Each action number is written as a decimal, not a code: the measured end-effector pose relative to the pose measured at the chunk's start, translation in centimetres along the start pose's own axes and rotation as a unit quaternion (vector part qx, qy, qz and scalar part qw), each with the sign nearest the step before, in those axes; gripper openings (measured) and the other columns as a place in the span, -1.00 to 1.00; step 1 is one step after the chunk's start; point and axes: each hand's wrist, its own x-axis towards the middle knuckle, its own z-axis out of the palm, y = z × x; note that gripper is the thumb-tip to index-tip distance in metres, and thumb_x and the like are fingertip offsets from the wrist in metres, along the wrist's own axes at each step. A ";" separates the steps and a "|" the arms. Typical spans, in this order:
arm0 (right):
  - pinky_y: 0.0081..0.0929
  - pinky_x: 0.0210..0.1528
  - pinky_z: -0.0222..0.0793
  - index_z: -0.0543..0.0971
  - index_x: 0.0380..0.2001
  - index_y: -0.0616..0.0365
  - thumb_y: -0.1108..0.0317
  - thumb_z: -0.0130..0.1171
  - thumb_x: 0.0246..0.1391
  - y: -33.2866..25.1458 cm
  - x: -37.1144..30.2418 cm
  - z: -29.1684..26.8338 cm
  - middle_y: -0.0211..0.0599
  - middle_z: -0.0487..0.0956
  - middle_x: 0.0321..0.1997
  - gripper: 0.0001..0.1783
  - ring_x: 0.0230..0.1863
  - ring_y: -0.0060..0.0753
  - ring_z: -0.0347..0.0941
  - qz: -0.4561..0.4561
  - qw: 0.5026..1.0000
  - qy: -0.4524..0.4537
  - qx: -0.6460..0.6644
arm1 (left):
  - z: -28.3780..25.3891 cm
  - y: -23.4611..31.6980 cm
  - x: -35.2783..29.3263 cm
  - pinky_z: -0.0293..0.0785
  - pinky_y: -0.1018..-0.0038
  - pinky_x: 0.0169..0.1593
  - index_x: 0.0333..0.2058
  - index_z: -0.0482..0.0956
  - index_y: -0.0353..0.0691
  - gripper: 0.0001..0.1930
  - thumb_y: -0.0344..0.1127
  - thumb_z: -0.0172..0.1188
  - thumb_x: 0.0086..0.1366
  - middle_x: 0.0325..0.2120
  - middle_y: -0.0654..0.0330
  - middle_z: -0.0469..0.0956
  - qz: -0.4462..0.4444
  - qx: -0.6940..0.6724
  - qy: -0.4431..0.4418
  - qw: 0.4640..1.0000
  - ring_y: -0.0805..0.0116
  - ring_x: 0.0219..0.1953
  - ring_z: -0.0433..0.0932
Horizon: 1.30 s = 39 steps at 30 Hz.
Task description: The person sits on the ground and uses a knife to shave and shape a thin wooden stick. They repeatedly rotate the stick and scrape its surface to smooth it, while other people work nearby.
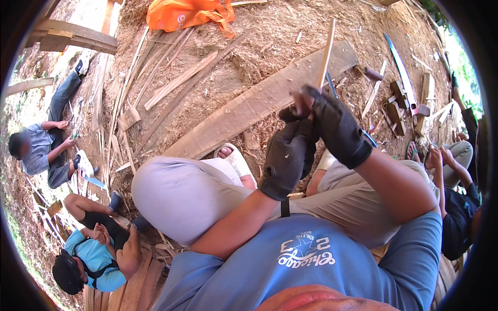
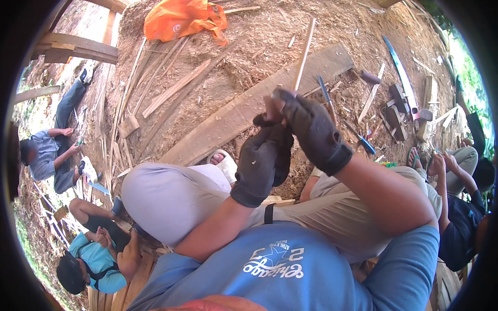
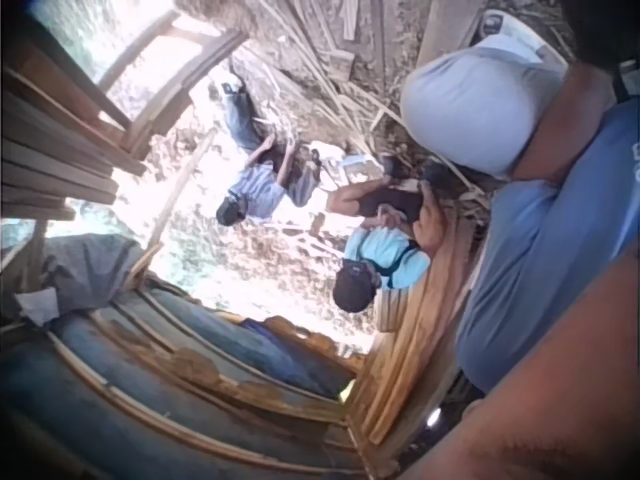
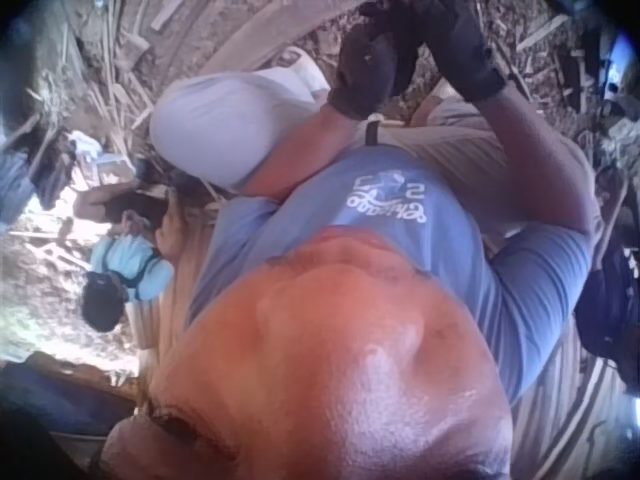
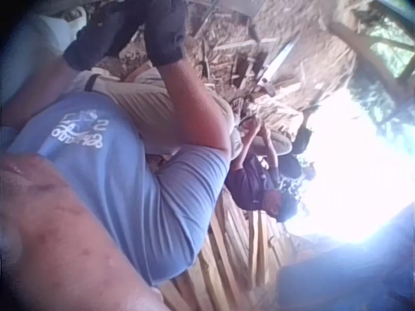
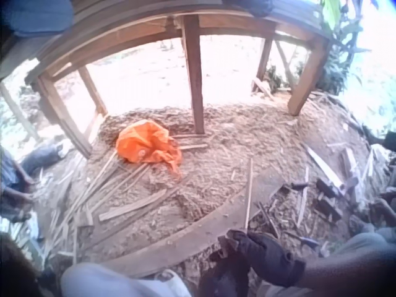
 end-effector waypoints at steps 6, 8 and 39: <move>-0.30 0.11 0.44 0.46 0.24 0.20 0.01 -0.16 0.48 -6.4 5.2 -8.3 0.00 0.69 0.11 -0.46 0.14 -0.14 0.62 -0.042 0.995 0.079 0.037 | 0.7 -0.2 -1.3 0.11 0.62 -0.66 -0.27 0.58 -0.16 -0.81 -0.27 0.05 0.53 -0.67 0.46 0.32 -0.057 0.042 -0.079 0.994 0.70 -0.70 0.20; -0.28 0.12 0.44 0.42 0.30 0.21 0.01 -0.15 0.48 -6.3 5.2 -8.9 0.03 0.68 0.13 -0.43 0.13 -0.14 0.62 -0.019 0.995 0.085 0.041 | 0.6 -0.1 -1.2 0.10 0.62 -0.66 -0.27 0.57 -0.15 -0.81 -0.27 0.04 0.54 -0.67 0.46 0.32 -0.075 0.047 -0.080 0.993 0.70 -0.70 0.20; -0.36 0.09 0.43 0.52 0.08 0.16 -0.05 -0.10 0.50 -0.2 0.0 -0.4 -0.17 0.68 -0.01 -0.50 0.05 -0.34 0.60 0.046 0.999 0.025 0.003 | 0.3 -1.2 -0.5 0.06 0.60 -0.69 -0.31 0.49 -0.09 -0.74 -0.13 0.03 0.59 -0.66 0.45 0.29 -0.063 -0.045 -0.043 0.996 0.68 -0.73 0.16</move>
